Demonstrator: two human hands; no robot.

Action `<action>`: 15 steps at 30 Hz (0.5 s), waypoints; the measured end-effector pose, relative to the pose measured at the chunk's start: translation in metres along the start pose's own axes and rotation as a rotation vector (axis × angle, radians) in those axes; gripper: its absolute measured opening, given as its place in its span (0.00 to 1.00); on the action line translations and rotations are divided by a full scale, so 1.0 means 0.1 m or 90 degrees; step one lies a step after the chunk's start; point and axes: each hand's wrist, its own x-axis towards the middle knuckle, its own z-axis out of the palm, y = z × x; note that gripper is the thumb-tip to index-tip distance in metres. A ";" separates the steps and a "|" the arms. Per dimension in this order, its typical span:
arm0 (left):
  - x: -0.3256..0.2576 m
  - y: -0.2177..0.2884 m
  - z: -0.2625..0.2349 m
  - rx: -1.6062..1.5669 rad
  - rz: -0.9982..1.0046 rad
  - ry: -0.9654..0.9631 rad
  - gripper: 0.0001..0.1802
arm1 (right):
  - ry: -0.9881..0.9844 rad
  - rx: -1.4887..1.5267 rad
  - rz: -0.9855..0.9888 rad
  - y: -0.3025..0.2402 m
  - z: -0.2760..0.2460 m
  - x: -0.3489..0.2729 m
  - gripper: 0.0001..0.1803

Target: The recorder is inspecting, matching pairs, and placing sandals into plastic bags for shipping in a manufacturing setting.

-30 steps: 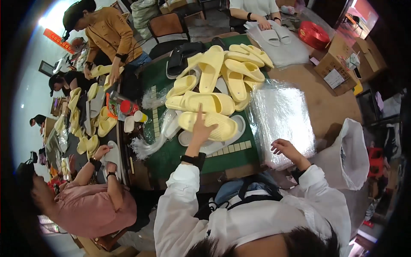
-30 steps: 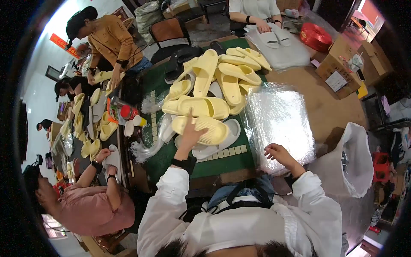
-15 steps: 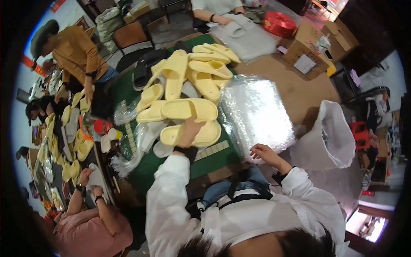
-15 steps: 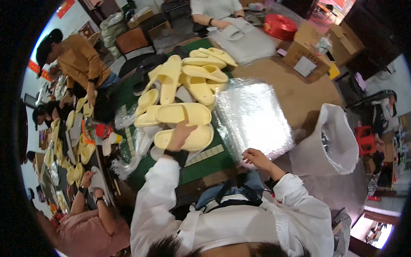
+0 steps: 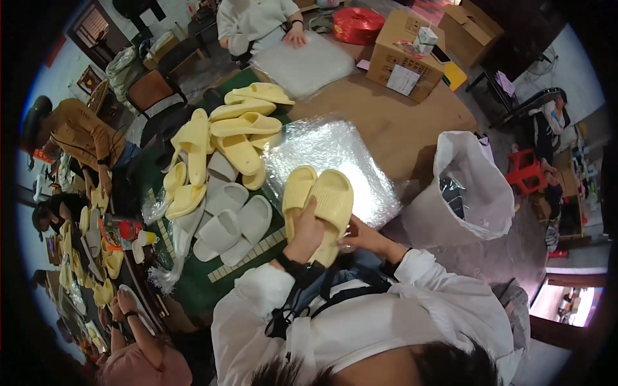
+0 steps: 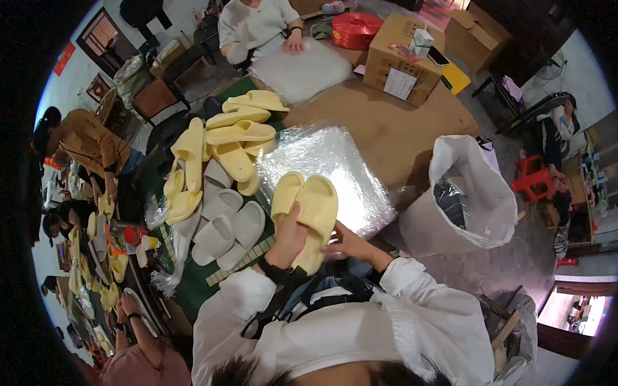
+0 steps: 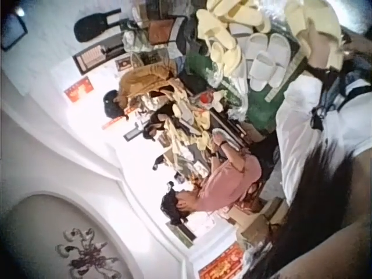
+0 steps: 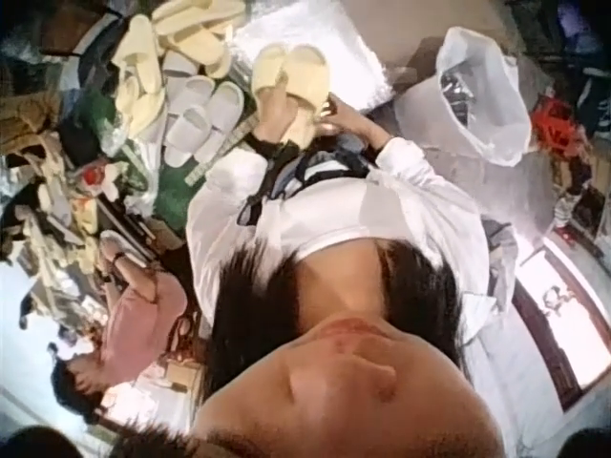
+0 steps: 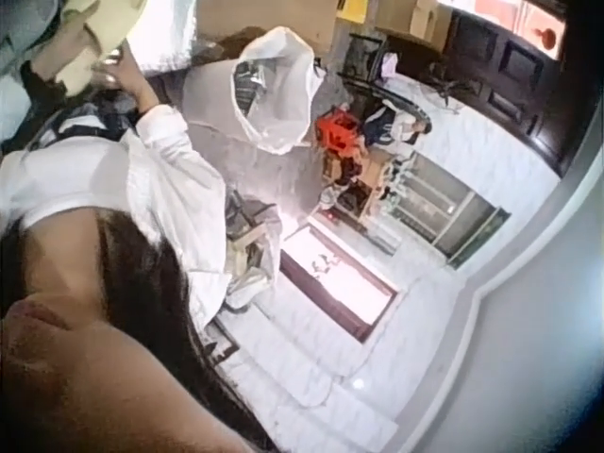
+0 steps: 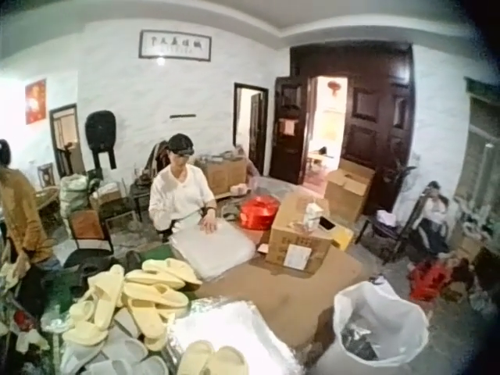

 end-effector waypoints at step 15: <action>0.10 -1.20 -0.33 1.253 0.293 -0.132 0.10 | 0.502 -0.195 -0.176 0.40 -1.84 0.64 0.21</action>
